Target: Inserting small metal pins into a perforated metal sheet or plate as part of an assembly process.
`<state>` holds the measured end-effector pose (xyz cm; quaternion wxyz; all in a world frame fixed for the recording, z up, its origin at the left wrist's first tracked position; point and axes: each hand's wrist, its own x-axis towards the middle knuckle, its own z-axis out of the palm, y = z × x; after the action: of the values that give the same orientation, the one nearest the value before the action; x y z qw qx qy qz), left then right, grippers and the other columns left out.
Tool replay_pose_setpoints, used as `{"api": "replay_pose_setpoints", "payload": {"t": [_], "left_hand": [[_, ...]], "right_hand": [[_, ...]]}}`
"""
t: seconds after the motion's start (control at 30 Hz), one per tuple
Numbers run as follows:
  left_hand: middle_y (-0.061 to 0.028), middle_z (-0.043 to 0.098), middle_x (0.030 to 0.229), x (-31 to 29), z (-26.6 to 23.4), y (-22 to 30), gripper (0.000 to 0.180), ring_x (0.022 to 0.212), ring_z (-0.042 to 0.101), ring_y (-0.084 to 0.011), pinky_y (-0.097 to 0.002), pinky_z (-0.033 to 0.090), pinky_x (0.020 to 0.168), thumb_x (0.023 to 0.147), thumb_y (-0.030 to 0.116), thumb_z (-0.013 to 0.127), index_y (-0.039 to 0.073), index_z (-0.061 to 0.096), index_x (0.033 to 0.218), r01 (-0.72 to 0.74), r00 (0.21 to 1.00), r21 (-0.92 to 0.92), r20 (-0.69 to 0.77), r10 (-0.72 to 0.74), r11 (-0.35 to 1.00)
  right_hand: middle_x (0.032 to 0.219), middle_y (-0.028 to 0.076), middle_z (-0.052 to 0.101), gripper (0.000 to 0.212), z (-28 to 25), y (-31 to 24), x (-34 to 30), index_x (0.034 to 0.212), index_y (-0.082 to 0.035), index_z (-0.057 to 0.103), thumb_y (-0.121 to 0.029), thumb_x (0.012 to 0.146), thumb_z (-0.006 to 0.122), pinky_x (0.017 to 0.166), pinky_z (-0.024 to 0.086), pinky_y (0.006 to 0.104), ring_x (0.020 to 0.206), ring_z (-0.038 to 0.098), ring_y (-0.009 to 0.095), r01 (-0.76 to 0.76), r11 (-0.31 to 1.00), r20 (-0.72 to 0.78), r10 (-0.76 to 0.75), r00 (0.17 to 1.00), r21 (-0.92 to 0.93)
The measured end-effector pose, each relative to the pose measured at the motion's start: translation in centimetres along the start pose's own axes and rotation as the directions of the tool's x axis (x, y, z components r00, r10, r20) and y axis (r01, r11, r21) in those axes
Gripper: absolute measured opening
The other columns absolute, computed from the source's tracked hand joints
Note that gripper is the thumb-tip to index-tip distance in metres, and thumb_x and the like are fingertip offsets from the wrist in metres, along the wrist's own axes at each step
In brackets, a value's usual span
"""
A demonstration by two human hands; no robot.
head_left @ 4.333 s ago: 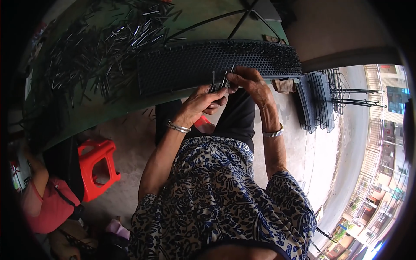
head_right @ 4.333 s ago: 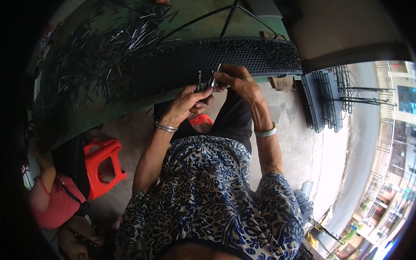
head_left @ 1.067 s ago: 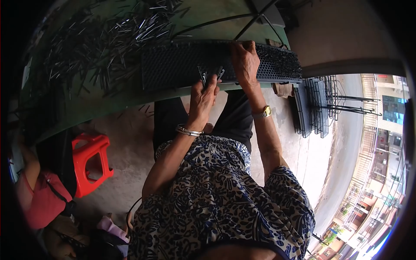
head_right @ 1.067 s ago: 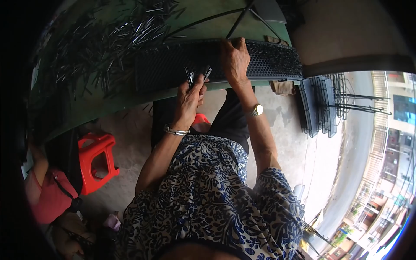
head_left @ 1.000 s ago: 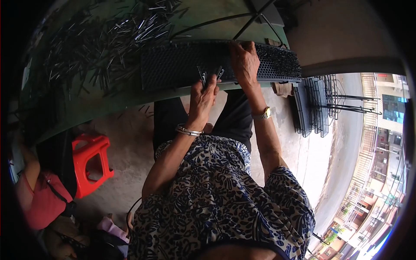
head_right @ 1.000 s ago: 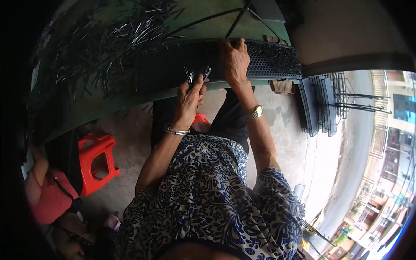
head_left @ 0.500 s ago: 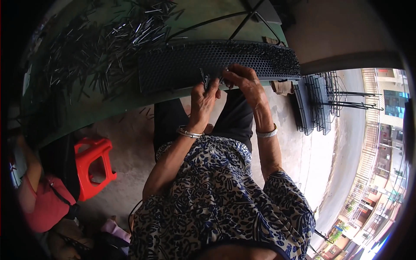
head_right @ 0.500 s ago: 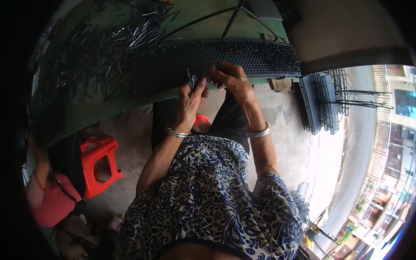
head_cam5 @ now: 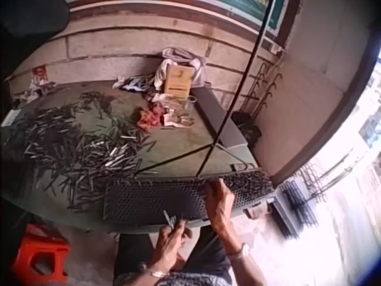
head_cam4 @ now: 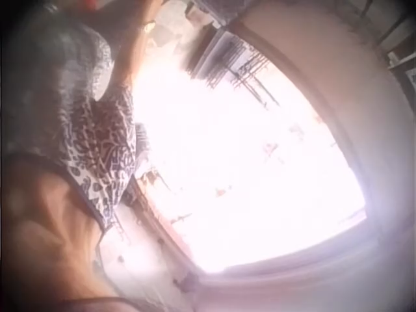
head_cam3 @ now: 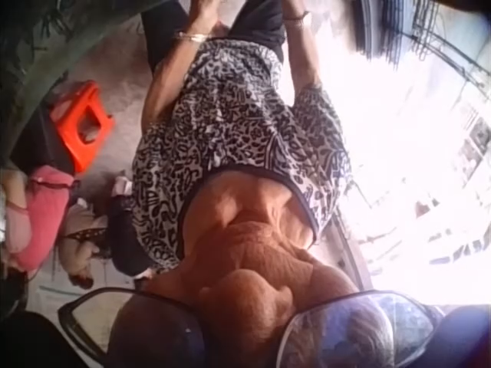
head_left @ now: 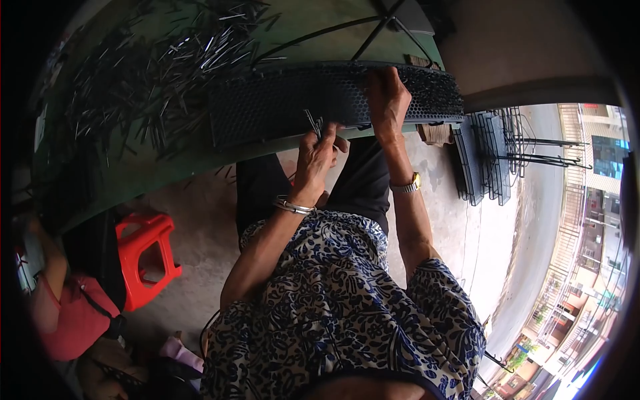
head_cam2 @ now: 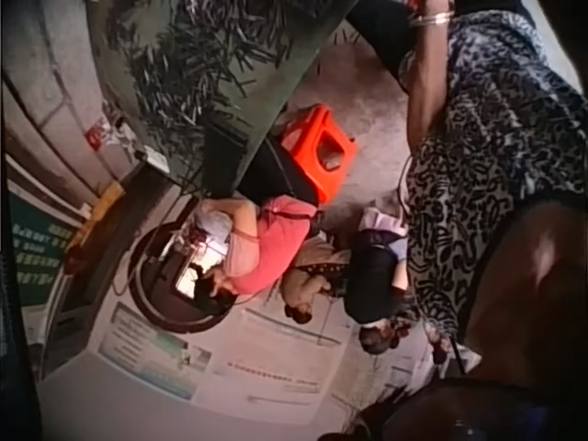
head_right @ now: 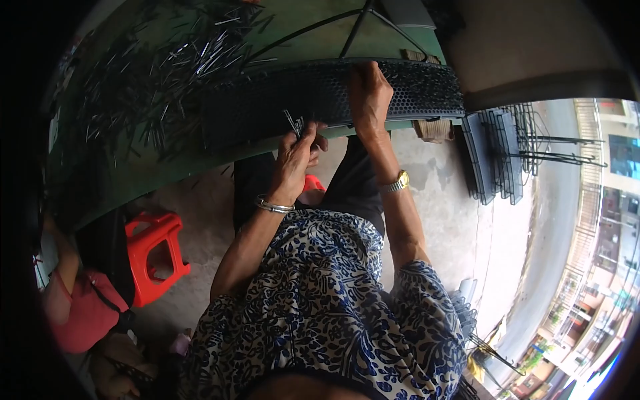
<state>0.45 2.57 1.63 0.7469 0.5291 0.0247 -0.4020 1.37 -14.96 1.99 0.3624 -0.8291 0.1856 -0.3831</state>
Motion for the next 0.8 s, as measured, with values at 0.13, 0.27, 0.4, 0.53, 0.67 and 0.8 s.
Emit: {"api": "replay_pose_setpoints", "payload": {"t": [0.13,0.27,0.4,0.53,0.67,0.8], "left_hand": [[0.0012,0.058,0.07,0.6,-0.6,-0.8,0.034,0.052,0.034,-0.001,-0.0178,0.026,0.046,0.096,0.037,0.054,0.005,0.066,0.098,-0.003,0.999,-0.079,0.038,0.006,0.997],[-0.0012,0.061,0.068,0.3,-0.3,0.0,0.03,0.05,0.036,-0.0003,-0.0161,0.029,0.044,0.097,0.034,0.054,0.006,0.063,0.1,0.062,0.998,-0.142,0.03,-0.059,0.988],[-0.0012,0.061,0.069,0.4,-0.4,-0.1,0.032,0.05,0.035,-0.0014,-0.0171,0.028,0.044,0.096,0.035,0.055,0.005,0.064,0.098,0.054,0.996,-0.141,0.078,-0.043,0.989],[-0.0016,0.061,0.069,0.6,-0.7,-0.7,0.032,0.05,0.034,-0.0021,-0.0174,0.029,0.045,0.096,0.034,0.055,0.003,0.064,0.098,0.016,0.997,-0.133,0.081,-0.005,0.991],[-0.0034,0.063,0.072,0.4,-0.6,-0.8,0.031,0.054,0.04,-0.0026,-0.0178,0.032,0.048,0.097,0.031,0.054,0.002,0.064,0.099,-0.005,0.997,-0.164,0.07,0.016,0.986],[-0.0073,0.068,0.081,0.2,-0.5,-0.6,0.031,0.066,0.059,-0.0086,-0.0201,0.041,0.052,0.097,0.03,0.054,0.001,0.064,0.098,-0.074,0.992,-0.15,0.087,0.088,0.986]], "right_hand": [[0.07,0.012,0.063,0.004,0.9,1.0,0.0,0.089,-0.001,0.06,-0.004,0.087,0.06,0.056,0.047,0.0271,0.058,0.058,0.014,0.113,0.987,0.042,-0.109,0.993,-0.111],[0.074,0.013,0.06,0.005,1.3,0.7,-0.1,0.089,-0.005,0.063,-0.008,0.085,0.062,0.059,0.048,0.0344,0.067,0.062,0.024,0.121,0.962,0.11,-0.096,0.989,-0.244],[0.088,0.012,0.06,0.012,1.3,0.0,0.2,0.095,-0.012,0.067,-0.019,0.085,0.064,0.064,0.05,0.0393,0.078,0.062,0.03,0.147,0.881,0.162,-0.082,0.983,-0.45],[0.096,0.01,0.06,0.016,1.0,-0.1,-0.3,0.101,-0.017,0.069,-0.021,0.086,0.062,0.064,0.05,0.0379,0.078,0.062,0.03,0.161,0.87,0.164,-0.094,0.982,-0.465],[0.099,0.012,0.059,0.019,0.3,-1.0,-1.4,0.105,-0.015,0.069,-0.02,0.088,0.061,0.07,0.05,0.0363,0.085,0.061,0.027,0.222,0.861,0.177,-0.157,0.972,-0.458],[0.101,0.012,0.059,0.021,-2.2,-1.8,-2.8,0.105,-0.005,0.068,-0.018,0.089,0.063,0.077,0.048,0.0333,0.09,0.06,0.023,0.064,0.986,0.393,0.003,0.92,-0.157]]}}
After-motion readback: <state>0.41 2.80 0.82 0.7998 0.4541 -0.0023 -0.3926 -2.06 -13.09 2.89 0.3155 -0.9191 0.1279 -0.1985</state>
